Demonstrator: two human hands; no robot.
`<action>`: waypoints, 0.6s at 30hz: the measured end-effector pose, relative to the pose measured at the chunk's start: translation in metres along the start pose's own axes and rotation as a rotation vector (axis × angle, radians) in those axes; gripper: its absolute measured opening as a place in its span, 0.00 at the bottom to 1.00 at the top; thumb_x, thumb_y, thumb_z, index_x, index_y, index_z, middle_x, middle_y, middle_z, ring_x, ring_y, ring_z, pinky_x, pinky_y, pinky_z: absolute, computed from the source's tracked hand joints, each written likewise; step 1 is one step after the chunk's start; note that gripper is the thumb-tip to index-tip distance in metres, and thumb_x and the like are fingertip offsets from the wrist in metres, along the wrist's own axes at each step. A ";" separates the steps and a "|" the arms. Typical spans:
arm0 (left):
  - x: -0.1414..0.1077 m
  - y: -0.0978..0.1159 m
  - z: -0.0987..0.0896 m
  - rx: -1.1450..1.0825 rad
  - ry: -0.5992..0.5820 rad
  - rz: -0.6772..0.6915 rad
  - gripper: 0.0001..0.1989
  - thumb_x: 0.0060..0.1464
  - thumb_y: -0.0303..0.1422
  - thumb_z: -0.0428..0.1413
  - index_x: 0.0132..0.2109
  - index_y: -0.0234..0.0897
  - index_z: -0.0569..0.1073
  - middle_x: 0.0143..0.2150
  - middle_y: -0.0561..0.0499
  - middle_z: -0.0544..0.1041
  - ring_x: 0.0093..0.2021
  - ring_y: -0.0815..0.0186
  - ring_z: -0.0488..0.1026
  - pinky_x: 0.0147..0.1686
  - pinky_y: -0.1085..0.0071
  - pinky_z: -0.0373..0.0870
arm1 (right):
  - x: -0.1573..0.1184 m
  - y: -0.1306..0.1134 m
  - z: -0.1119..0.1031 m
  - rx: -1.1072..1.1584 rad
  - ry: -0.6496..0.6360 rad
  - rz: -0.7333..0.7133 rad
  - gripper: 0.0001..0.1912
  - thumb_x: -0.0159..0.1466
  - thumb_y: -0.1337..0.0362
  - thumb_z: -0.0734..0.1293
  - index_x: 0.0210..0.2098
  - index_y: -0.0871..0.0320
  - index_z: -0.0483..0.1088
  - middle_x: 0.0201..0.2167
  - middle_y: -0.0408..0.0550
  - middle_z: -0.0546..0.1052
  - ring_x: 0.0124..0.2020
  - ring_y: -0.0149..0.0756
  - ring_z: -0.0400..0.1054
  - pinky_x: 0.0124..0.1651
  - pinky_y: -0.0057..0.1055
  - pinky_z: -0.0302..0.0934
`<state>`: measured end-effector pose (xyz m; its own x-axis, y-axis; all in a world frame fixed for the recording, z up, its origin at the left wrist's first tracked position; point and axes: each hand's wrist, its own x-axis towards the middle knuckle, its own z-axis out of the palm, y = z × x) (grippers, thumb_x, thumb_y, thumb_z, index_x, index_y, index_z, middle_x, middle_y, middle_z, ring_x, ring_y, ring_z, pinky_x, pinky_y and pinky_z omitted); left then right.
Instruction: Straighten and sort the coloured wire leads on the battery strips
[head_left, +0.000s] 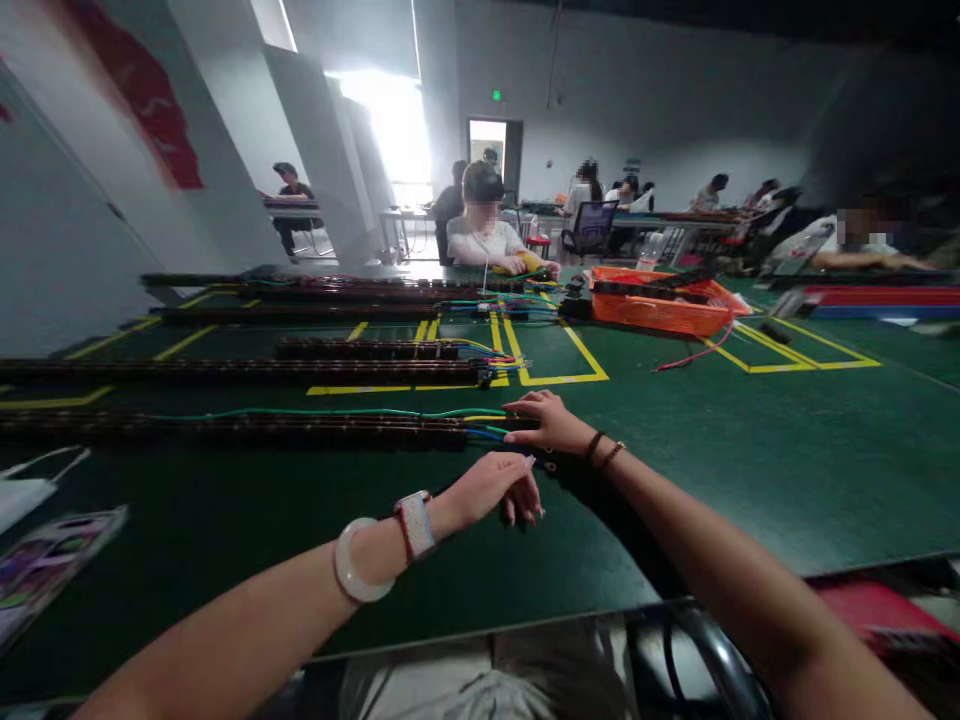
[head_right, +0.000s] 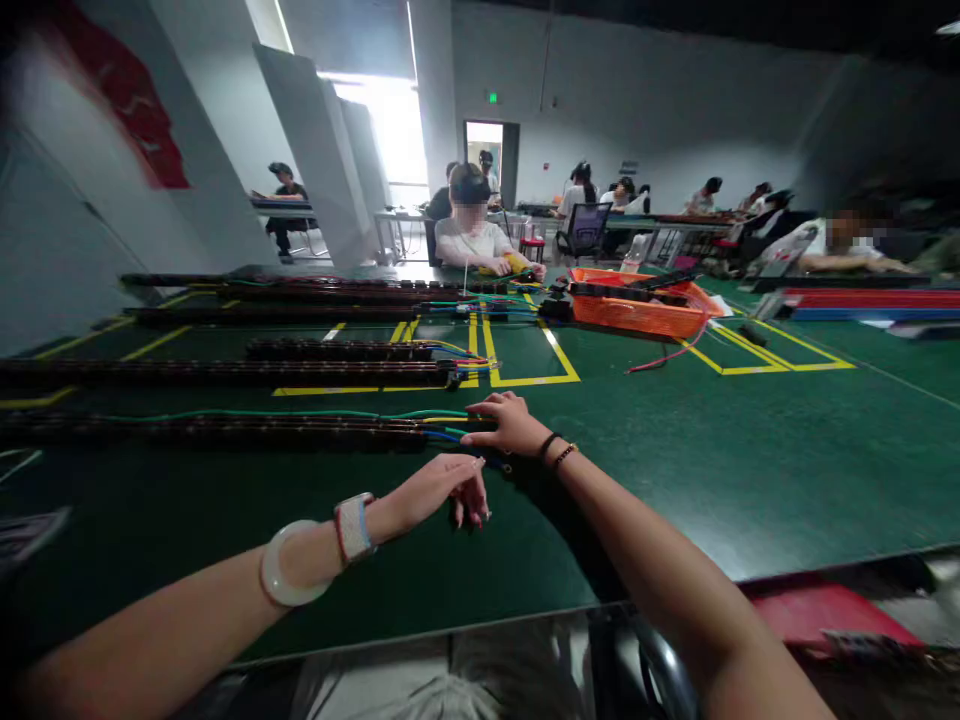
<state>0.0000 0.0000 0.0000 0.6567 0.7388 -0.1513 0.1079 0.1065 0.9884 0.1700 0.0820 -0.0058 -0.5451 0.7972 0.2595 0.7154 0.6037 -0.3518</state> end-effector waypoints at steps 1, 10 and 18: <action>0.000 0.000 0.000 -0.001 0.000 -0.002 0.26 0.56 0.48 0.45 0.24 0.31 0.71 0.25 0.42 0.77 0.22 0.67 0.73 0.16 0.78 0.63 | 0.000 -0.002 -0.001 0.000 -0.016 -0.012 0.26 0.55 0.47 0.70 0.50 0.52 0.71 0.43 0.50 0.72 0.44 0.42 0.60 0.48 0.38 0.51; 0.002 -0.002 -0.001 -0.092 0.009 -0.017 0.23 0.57 0.45 0.47 0.26 0.30 0.71 0.26 0.42 0.77 0.24 0.66 0.74 0.22 0.75 0.67 | 0.003 -0.009 0.002 0.052 -0.095 -0.135 0.14 0.59 0.54 0.68 0.35 0.60 0.75 0.32 0.48 0.74 0.35 0.34 0.63 0.41 0.31 0.55; 0.002 0.007 -0.007 -0.546 0.129 -0.084 0.19 0.62 0.38 0.43 0.40 0.27 0.72 0.38 0.36 0.77 0.38 0.59 0.76 0.47 0.60 0.68 | 0.000 -0.028 0.000 0.097 -0.057 0.019 0.04 0.60 0.69 0.64 0.32 0.62 0.72 0.27 0.43 0.74 0.25 0.26 0.62 0.29 0.23 0.51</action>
<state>-0.0032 0.0072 0.0067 0.5625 0.7845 -0.2611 -0.2687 0.4721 0.8396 0.1499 0.0655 0.0042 -0.5581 0.8049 0.2016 0.6814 0.5832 -0.4423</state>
